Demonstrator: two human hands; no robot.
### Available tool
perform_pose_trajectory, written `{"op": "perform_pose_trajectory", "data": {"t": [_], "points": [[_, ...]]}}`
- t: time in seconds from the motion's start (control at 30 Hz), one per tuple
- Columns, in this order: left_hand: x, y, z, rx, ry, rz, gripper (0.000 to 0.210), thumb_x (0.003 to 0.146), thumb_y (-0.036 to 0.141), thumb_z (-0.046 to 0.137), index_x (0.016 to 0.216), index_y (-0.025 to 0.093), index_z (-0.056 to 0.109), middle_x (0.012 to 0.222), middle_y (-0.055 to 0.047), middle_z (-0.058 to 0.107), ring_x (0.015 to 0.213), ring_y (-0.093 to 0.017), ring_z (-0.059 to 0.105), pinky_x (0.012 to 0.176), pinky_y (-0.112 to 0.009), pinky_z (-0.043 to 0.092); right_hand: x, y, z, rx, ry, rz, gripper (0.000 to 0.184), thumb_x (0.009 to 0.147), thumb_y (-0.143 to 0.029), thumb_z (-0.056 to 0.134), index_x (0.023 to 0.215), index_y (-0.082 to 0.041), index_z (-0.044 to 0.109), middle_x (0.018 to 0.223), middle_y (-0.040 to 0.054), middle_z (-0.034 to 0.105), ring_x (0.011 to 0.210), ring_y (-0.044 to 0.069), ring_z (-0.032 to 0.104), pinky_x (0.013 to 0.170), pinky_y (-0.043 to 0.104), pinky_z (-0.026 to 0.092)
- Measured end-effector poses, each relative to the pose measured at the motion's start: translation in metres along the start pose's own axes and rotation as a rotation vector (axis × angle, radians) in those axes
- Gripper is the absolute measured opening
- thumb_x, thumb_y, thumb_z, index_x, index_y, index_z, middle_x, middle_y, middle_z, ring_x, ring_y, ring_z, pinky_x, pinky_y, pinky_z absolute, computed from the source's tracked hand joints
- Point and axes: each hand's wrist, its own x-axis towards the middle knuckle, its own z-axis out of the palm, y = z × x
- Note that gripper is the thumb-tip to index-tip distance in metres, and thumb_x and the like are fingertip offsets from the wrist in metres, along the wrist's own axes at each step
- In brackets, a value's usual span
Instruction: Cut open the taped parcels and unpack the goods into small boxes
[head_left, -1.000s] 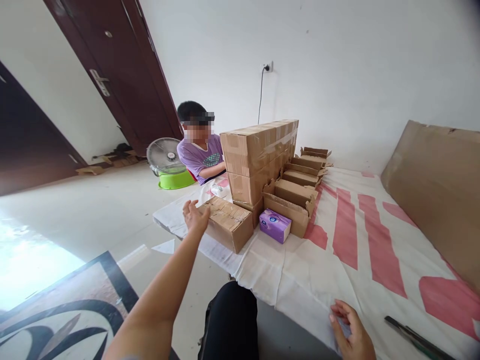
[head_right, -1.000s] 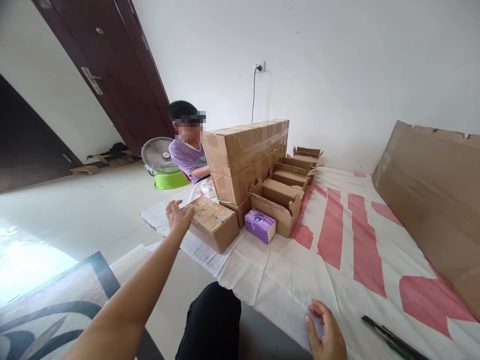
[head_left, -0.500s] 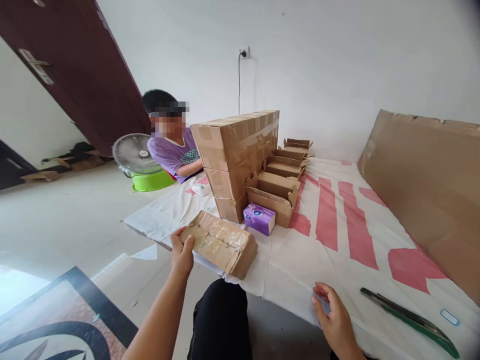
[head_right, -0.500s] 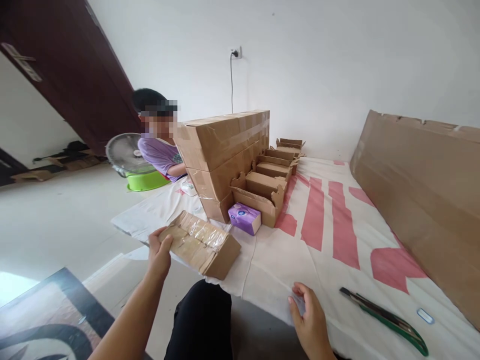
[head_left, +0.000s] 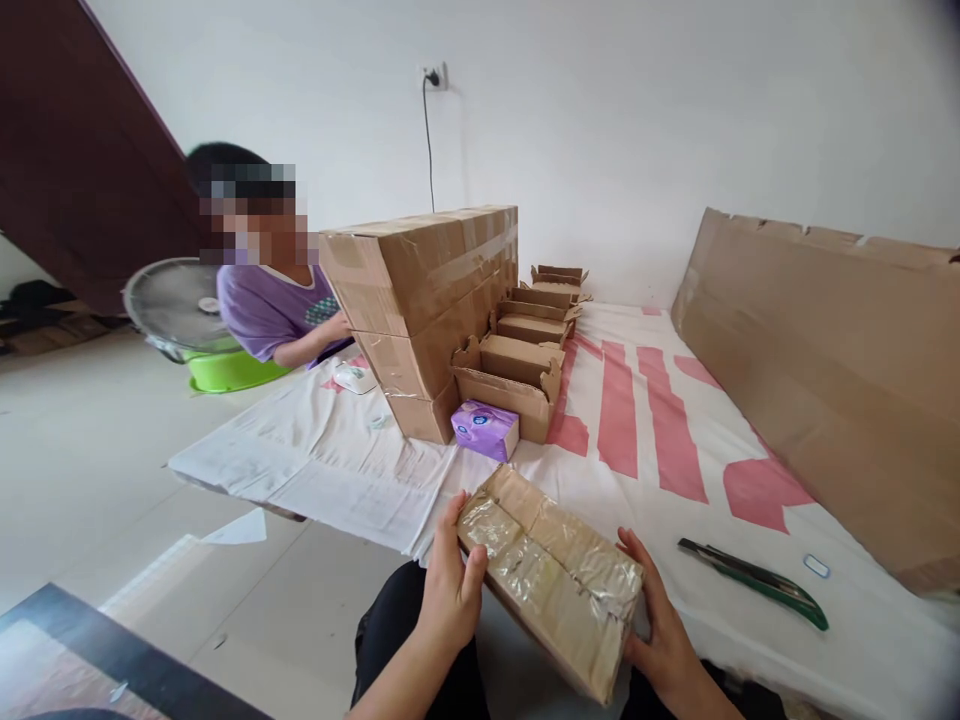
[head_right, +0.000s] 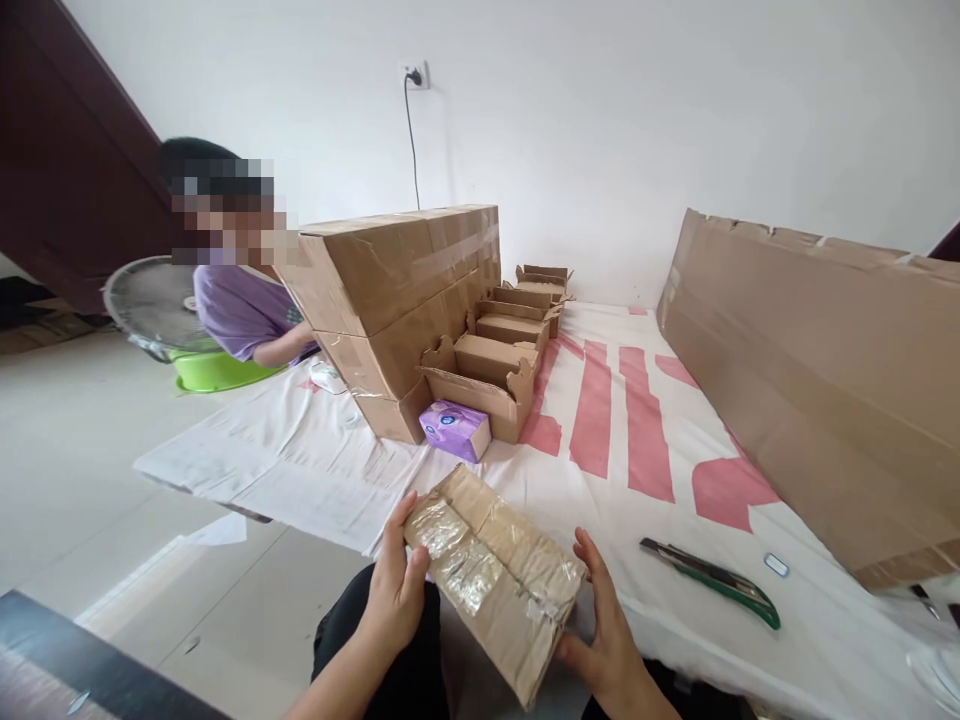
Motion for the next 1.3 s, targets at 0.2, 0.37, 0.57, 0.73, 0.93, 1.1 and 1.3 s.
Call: {"op": "perform_pose_trajectory", "data": {"t": [0.2,0.37,0.57,0.73,0.93,1.1,1.3], "points": [[-0.011,0.001,0.007,0.107,-0.090,0.237,0.049,0.093,0.043,0.051,0.138,0.025,0.042,0.142,-0.017,0.047,0.132,-0.034,0.049,0.102,-0.050,0.047,0.007,0.002,-0.020,0.021,0.230,0.106,0.047,0.090,-0.054,0.055,0.123,-0.023,0.064,0.119,0.0132,0.070,0.105,0.030,0.068,0.084,0.036,0.059],[-0.008,0.010,0.002,0.198,-0.084,0.314,0.038,0.093,0.036,0.055,0.127,0.023,0.048,0.135,-0.018,0.050,0.124,-0.033,0.056,0.093,-0.048,0.054,0.016,-0.005,-0.033,-0.109,0.182,0.100,0.043,0.089,-0.053,0.054,0.116,-0.022,0.066,0.113,0.0121,0.073,0.100,0.028,0.069,0.084,0.037,0.058],[-0.001,0.016,-0.004,0.224,-0.080,0.401,0.032,0.094,0.039,0.053,0.119,0.019,0.049,0.130,-0.019,0.052,0.118,-0.030,0.060,0.089,-0.043,0.056,0.024,0.014,-0.094,-0.745,0.287,0.025,0.044,0.084,-0.054,0.051,0.105,-0.020,0.069,0.118,0.0143,0.070,0.113,0.034,0.062,0.100,0.053,0.048],[-0.002,0.017,-0.002,0.229,-0.060,0.415,0.033,0.095,0.039,0.050,0.121,0.017,0.048,0.129,-0.021,0.051,0.120,-0.031,0.057,0.090,-0.044,0.056,0.016,0.046,-0.144,-1.216,0.234,0.264,0.055,0.082,-0.049,0.042,0.116,-0.015,0.068,0.124,0.0180,0.067,0.116,0.040,0.060,0.092,0.058,0.049],[-0.003,0.015,0.002,0.231,-0.049,0.423,0.037,0.095,0.038,0.050,0.124,0.016,0.046,0.131,-0.022,0.050,0.121,-0.032,0.057,0.090,-0.045,0.055,0.010,0.053,-0.151,-1.232,0.183,0.258,0.044,0.085,-0.041,0.040,0.110,-0.019,0.068,0.106,0.0135,0.072,0.099,0.035,0.067,0.085,0.052,0.052],[-0.004,0.012,0.003,0.243,-0.047,0.435,0.039,0.095,0.038,0.049,0.126,0.015,0.045,0.132,-0.023,0.049,0.123,-0.032,0.055,0.092,-0.047,0.054,0.038,-0.009,-0.128,-1.028,0.428,-0.135,0.037,0.092,-0.046,0.045,0.115,-0.021,0.061,0.103,0.0108,0.065,0.097,0.029,0.065,0.080,0.043,0.054],[-0.005,0.013,0.003,0.229,-0.046,0.419,0.039,0.095,0.036,0.049,0.127,0.015,0.044,0.132,-0.022,0.050,0.123,-0.031,0.056,0.092,-0.046,0.053,0.086,-0.119,-0.051,-1.000,0.179,-0.719,0.023,0.094,-0.021,0.056,0.117,-0.019,0.062,0.099,0.0090,0.064,0.088,0.022,0.062,0.079,0.036,0.052]]}}
